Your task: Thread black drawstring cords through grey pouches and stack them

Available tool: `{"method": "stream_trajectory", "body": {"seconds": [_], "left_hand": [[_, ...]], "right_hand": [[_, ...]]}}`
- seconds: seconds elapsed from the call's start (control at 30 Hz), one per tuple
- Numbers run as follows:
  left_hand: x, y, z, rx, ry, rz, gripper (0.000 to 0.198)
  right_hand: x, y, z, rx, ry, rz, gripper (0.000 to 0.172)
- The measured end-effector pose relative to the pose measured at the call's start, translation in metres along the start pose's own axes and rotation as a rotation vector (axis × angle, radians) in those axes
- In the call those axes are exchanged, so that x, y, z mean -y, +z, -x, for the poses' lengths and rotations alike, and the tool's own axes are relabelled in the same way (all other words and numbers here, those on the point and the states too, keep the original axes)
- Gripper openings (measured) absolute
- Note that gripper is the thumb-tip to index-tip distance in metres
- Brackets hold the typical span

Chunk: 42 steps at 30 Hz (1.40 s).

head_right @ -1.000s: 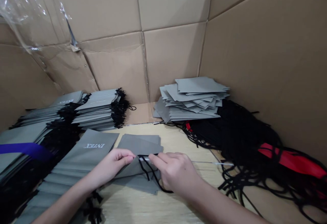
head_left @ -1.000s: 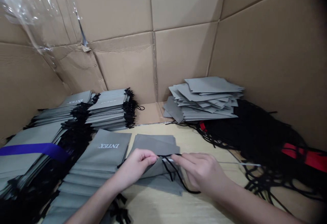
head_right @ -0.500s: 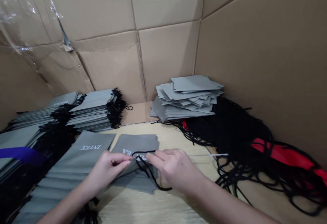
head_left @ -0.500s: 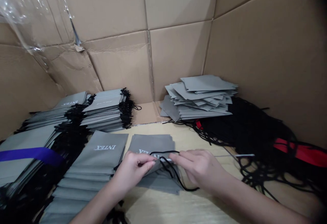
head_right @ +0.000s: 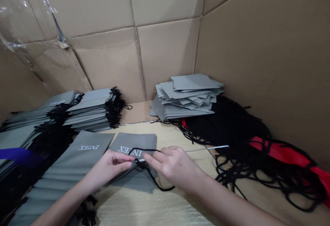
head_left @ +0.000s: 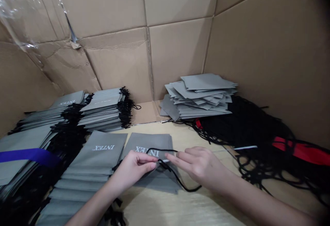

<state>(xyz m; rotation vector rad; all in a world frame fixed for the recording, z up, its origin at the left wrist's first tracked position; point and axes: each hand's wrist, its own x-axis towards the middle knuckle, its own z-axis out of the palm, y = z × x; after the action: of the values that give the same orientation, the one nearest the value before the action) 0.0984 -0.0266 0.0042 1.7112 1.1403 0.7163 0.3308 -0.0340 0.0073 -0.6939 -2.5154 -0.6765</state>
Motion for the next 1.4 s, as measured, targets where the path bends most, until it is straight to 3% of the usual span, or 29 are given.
{"method": "stream_trajectory", "body": {"seconds": [0.17,0.33,0.43,0.6,0.73,1.2,1.3,1.4], "left_hand": [[-0.003,0.002,0.003,-0.006,-0.022,-0.014,0.021],[-0.005,0.008,0.008,-0.117,0.022,-0.112,0.015],[-0.002,0.011,0.012,-0.254,0.239,-0.241,0.016],[0.009,0.013,0.015,-0.448,0.781,-0.540,0.022],[0.011,0.012,0.014,-0.524,1.002,-0.747,0.020],[0.009,0.011,0.014,-0.519,1.081,-0.772,0.017],[0.010,0.011,0.010,-0.493,1.049,-0.740,0.016],[0.009,0.010,0.007,-0.457,0.929,-0.717,0.013]], "right_hand": [[0.000,-0.003,-0.001,0.008,-0.011,0.014,0.030],[-0.001,-0.009,-0.003,0.031,-0.034,0.017,0.031],[0.000,-0.008,-0.002,0.029,-0.016,-0.019,0.033],[0.002,-0.004,0.000,0.061,0.068,-0.099,0.031],[0.005,-0.008,0.000,0.140,0.091,-0.120,0.030],[0.017,-0.017,-0.003,0.094,-0.015,0.040,0.036],[0.016,-0.010,-0.001,0.085,0.017,-0.015,0.033],[0.016,-0.001,0.000,0.083,0.100,-0.060,0.032]]}}
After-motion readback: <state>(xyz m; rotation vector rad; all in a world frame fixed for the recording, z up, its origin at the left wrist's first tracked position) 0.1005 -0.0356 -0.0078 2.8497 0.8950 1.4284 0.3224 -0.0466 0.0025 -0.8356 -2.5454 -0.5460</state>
